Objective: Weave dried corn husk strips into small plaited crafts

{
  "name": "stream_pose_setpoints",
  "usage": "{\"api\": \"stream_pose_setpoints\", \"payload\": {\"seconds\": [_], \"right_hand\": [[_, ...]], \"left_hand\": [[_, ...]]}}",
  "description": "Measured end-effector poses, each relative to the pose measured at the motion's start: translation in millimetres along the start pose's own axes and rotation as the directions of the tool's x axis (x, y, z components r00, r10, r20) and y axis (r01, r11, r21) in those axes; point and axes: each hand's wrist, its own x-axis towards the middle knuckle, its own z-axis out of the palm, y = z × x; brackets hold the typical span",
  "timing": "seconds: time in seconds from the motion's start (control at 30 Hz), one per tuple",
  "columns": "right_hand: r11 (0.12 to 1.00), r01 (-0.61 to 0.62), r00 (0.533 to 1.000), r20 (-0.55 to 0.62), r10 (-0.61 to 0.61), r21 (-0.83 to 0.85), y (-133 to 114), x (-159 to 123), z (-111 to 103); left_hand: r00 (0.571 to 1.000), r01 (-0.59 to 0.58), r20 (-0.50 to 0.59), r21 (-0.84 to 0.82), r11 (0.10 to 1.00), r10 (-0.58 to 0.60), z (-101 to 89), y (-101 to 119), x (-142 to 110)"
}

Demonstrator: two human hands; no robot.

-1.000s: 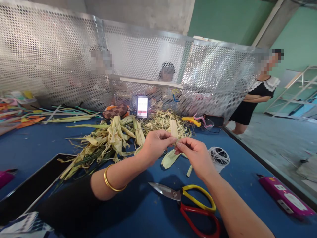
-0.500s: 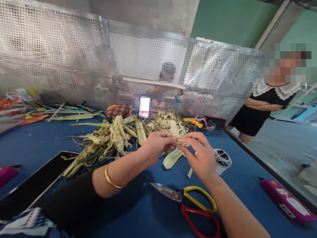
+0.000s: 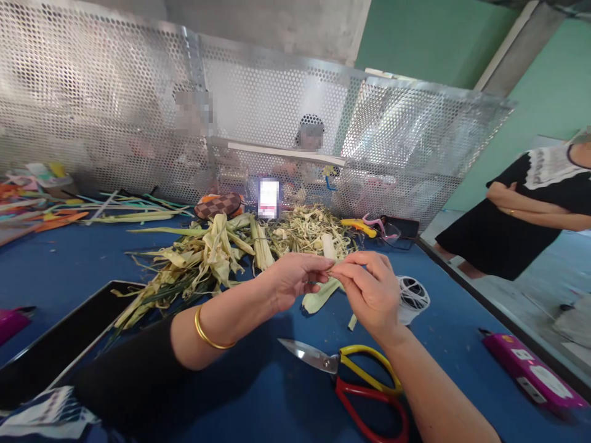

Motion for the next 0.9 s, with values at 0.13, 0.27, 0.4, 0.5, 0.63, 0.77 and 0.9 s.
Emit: {"api": "stream_pose_setpoints", "payload": {"seconds": [0.13,0.27,0.4,0.5,0.63,0.77,0.9], "right_hand": [[0.998,-0.051,0.998,0.038,0.052,-0.026,0,-1,1],[0.985,-0.171,0.983,0.063,0.171,0.001,-3,-1,3],[0.943,-0.324,0.943,0.099,0.316,0.077,-4,0,3],[0.896,-0.425,0.902,0.139,0.408,0.13,-5,2,2],[0.854,-0.489,0.872,0.124,0.474,0.177,-9,4,3],[0.742,-0.611,0.788,0.123,0.604,0.276,-12,2,6],[0.622,-0.709,0.697,0.199,0.689,0.332,-9,2,6]], "left_hand": [[0.988,-0.156,-0.011,0.054,0.986,0.157,-0.2,-5,1],[0.972,-0.233,-0.031,0.048,0.971,0.235,0.8,-10,4],[0.945,-0.325,-0.023,0.036,0.945,0.325,2.0,-14,5],[0.925,-0.379,-0.004,0.041,0.925,0.379,3.0,-16,5],[0.901,-0.431,-0.021,0.061,0.9,0.433,3.9,-18,5],[0.874,-0.483,-0.018,0.084,0.872,0.486,3.6,-19,7],[0.869,-0.487,-0.027,0.13,0.864,0.494,3.9,-19,7]]}}
